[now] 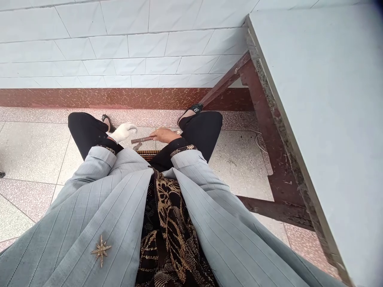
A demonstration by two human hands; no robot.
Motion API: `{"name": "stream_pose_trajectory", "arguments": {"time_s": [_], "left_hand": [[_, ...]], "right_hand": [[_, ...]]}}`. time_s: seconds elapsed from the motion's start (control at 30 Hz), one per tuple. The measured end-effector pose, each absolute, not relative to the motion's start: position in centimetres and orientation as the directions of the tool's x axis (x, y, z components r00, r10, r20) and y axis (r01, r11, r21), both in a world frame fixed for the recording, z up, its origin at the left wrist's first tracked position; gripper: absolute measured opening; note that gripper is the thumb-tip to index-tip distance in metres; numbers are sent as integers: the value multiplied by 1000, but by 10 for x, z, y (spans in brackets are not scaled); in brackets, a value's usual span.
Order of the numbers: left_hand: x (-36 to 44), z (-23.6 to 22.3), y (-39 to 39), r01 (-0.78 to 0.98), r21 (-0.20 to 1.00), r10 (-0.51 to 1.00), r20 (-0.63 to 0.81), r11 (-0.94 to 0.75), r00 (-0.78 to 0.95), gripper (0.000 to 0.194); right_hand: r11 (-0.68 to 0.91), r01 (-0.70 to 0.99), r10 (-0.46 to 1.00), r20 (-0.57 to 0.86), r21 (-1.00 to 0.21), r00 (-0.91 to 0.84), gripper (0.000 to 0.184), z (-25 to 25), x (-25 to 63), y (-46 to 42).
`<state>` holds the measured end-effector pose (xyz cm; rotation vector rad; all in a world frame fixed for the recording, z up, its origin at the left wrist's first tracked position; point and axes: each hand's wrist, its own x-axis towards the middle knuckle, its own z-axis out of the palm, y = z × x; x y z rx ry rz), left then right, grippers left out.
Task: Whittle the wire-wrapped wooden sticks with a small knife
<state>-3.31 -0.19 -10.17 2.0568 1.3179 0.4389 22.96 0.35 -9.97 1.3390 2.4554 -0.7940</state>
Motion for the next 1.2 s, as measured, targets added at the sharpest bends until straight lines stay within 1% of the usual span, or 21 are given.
{"name": "stream_pose_trajectory", "arguments": {"time_s": [0.03, 0.1, 0.17, 0.23, 0.27, 0.3, 0.37, 0.43, 0.5, 0.57, 0.63, 0.7, 0.77, 0.83, 0.9, 0.97, 1.07, 1.2], "left_hand": [[-33, -101, -2, 656, 713, 909, -64, -248, 413, 22], [-32, -101, -2, 580, 802, 933, -82, -146, 350, 21], [-33, -101, -2, 476, 878, 950, -108, -47, 292, 21], [-33, -100, -1, 399, 917, 956, -133, 18, 263, 20], [-33, -100, 0, 381, 923, 954, -150, 42, 258, 20], [-33, -100, -1, 374, 925, 949, -175, 66, 264, 20], [-30, -101, -4, 376, 920, 916, -240, 109, 321, 21], [-27, -101, -8, 401, 906, 872, -300, 134, 387, 20], [-24, -101, -11, 432, 892, 846, -329, 133, 420, 17], [-23, -100, -14, 459, 880, 844, -334, 121, 420, 15], [-24, -98, -15, 498, 862, 831, -341, 91, 439, 16], [-25, -97, -15, 554, 831, 817, -353, 51, 455, 18], [-26, -98, -14, 604, 797, 828, -350, 18, 437, 21], [-27, -99, -13, 645, 764, 858, -316, -24, 405, 24], [-29, -100, -11, 676, 729, 885, -243, -104, 398, 25], [-30, -100, -9, 689, 696, 891, -160, -204, 424, 23], [-31, -100, -7, 708, 648, 891, -99, -280, 444, 23], [-33, -98, -5, 748, 589, 907, -58, -306, 417, 23]], "right_hand": [[425, 804, 686, -431, -416, -586, 36, -103, 231, 5], [380, 706, 639, -382, -597, -667, 38, -109, 232, 8], [276, 566, 579, -336, -777, -743, 41, -112, 232, 10], [124, 407, 536, -284, -905, -795, 47, -111, 230, 9], [50, 323, 547, -245, -945, -801, 51, -109, 228, 8], [-7, 240, 587, -198, -971, -785, 54, -107, 226, 7], [-58, 106, 724, -115, -993, -680, 59, -105, 222, 7], [-81, 84, 855, -113, -993, -506, 59, -105, 220, 9], [-125, 163, 923, -175, -979, -342, 58, -107, 220, 12], [-167, 306, 944, -242, -937, -226, 57, -109, 222, 15], [-144, 501, 949, -262, -854, -173, 54, -109, 225, 15], [-54, 688, 955, -239, -724, -176, 47, -107, 229, 14], [38, 796, 951, -222, -605, -215, 41, -104, 231, 11], [89, 839, 938, -239, -537, -252, 41, -102, 231, 8], [121, 868, 920, -275, -482, -280, 42, -100, 230, 6], [149, 893, 898, -320, -424, -302, 42, -99, 229, 4], [181, 903, 870, -364, -390, -332, 38, -98, 230, 4], [225, 879, 834, -383, -419, -396, 35, -101, 236, 8]]}}
